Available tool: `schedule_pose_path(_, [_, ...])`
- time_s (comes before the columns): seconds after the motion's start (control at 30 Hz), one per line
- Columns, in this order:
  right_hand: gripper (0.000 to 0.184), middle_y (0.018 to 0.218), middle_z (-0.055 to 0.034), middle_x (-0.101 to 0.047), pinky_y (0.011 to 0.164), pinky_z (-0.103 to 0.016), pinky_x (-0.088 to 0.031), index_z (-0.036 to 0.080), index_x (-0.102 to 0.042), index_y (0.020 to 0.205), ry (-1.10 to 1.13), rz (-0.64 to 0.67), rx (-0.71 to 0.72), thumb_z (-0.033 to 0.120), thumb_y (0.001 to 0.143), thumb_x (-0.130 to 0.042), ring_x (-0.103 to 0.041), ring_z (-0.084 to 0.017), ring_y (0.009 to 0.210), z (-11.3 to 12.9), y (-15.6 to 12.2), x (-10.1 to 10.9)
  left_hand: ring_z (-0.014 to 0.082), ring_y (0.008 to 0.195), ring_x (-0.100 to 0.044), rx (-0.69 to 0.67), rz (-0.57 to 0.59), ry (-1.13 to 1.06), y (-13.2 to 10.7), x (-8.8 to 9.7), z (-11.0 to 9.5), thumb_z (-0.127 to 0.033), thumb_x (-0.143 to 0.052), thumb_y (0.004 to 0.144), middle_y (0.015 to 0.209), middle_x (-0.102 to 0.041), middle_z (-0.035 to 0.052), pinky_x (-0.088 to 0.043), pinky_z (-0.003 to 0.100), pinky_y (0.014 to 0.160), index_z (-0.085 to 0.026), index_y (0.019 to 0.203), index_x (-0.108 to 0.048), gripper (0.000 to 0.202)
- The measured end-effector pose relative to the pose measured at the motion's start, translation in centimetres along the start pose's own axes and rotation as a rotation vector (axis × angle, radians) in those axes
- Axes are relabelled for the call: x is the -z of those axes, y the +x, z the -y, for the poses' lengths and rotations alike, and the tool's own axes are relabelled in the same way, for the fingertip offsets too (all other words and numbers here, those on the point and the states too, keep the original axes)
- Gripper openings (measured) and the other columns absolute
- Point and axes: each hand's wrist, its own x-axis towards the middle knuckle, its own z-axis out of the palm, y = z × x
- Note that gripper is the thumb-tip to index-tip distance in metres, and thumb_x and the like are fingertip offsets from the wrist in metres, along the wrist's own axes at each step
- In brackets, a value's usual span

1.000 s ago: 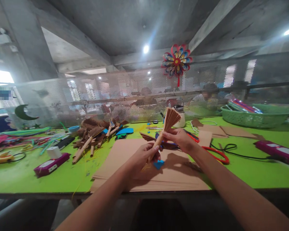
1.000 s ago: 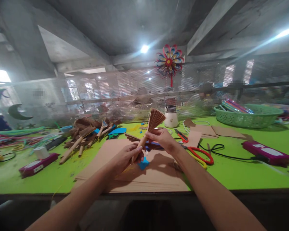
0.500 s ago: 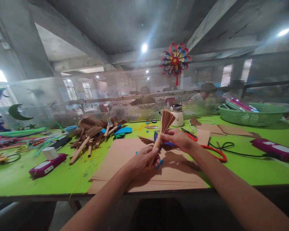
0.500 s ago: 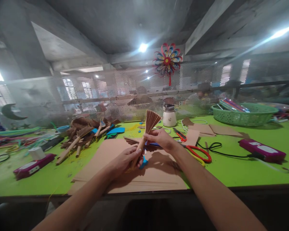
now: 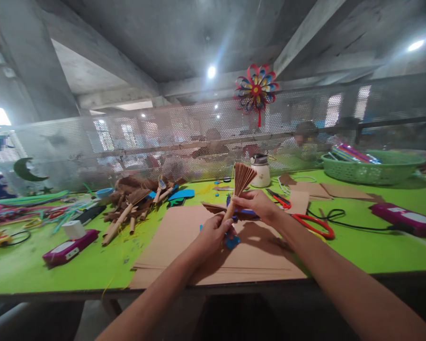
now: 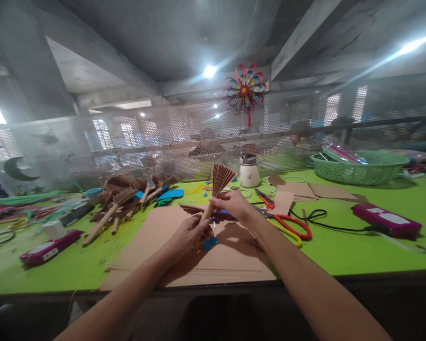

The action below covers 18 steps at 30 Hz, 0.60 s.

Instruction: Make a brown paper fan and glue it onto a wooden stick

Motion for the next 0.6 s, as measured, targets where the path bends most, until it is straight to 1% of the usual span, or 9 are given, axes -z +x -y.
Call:
schedule_pose_path(0.13, [0.033,0.068,-0.0058,-0.067,0.059,-0.029,-0.049,0.011,-0.072,0.077,-0.019,0.001,0.0,0.041,0.063,-0.074,-0.057,-0.013,0.058,-0.2,0.3,0.1,0.0126,0.058,-0.052,0.035,0.027,-0.04,-0.4,0.0,-0.8,-0.045,-0.057,0.077,0.068,-0.058,0.0037,-0.041,0.025,0.054,-0.016,0.078,-0.056,0.029])
schedule_pose_path(0.2, [0.034,0.07,-0.0061,-0.068,0.062,-0.029,-0.049,0.011,-0.072,0.078,-0.016,0.008,0.001,0.041,0.063,-0.074,-0.058,-0.013,0.06,-0.4,0.4,0.1,0.0121,0.057,-0.052,0.04,0.05,-0.068,-0.5,0.1,-1.0,-0.045,-0.058,0.077,0.067,-0.058,0.0034,-0.041,0.024,0.055,-0.015,0.078,-0.056,0.029])
schedule_pose_path(0.3, [0.037,0.072,-0.0067,-0.068,0.065,-0.03,-0.049,0.01,-0.072,0.079,-0.028,0.011,0.003,0.044,0.064,-0.073,-0.059,-0.013,0.062,-0.5,0.5,0.0,0.012,0.056,-0.052,0.047,0.082,-0.105,-0.5,0.2,-1.0,-0.047,-0.058,0.077,0.066,-0.058,0.0033,-0.042,0.025,0.056,-0.015,0.077,-0.054,0.033])
schedule_pose_path(0.37, [0.04,0.071,-0.0067,-0.068,0.066,-0.03,-0.049,0.01,-0.071,0.079,-0.063,-0.028,0.03,0.048,0.065,-0.071,-0.059,-0.014,0.063,-0.6,0.6,0.1,0.0118,0.055,-0.052,0.051,0.089,-0.143,-0.4,0.3,-0.8,-0.049,-0.058,0.076,0.065,-0.058,0.0025,-0.042,0.026,0.055,-0.015,0.077,-0.053,0.035])
schedule_pose_path(0.43, [0.042,0.071,-0.0065,-0.067,0.068,-0.031,-0.049,0.01,-0.07,0.077,-0.11,-0.116,0.102,0.051,0.066,-0.068,-0.059,-0.015,0.064,-0.5,0.7,0.3,0.0112,0.055,-0.051,0.041,0.072,-0.178,-0.3,0.5,-0.7,-0.049,-0.059,0.076,0.065,-0.057,0.0018,-0.042,0.025,0.055,-0.015,0.077,-0.052,0.035])
schedule_pose_path(0.53, [0.042,0.067,-0.0058,-0.065,0.069,-0.032,-0.048,0.012,-0.069,0.07,-0.166,-0.322,0.244,0.053,0.068,-0.066,-0.058,-0.015,0.064,-0.4,1.0,1.0,0.011,0.055,-0.051,0.008,0.022,-0.23,-0.3,0.9,-0.9,-0.048,-0.059,0.077,0.066,-0.058,0.0019,-0.041,0.025,0.057,-0.015,0.079,-0.053,0.034])
schedule_pose_path(0.6, [0.042,0.063,-0.0052,-0.064,0.066,-0.031,-0.047,0.013,-0.068,0.066,-0.165,-0.453,0.283,0.055,0.068,-0.065,-0.056,-0.015,0.06,-0.4,1.1,1.3,0.0115,0.058,-0.053,-0.016,-0.027,-0.268,-0.4,1.2,-1.1,-0.047,-0.058,0.078,0.068,-0.06,0.0027,-0.042,0.026,0.059,-0.015,0.082,-0.054,0.033])
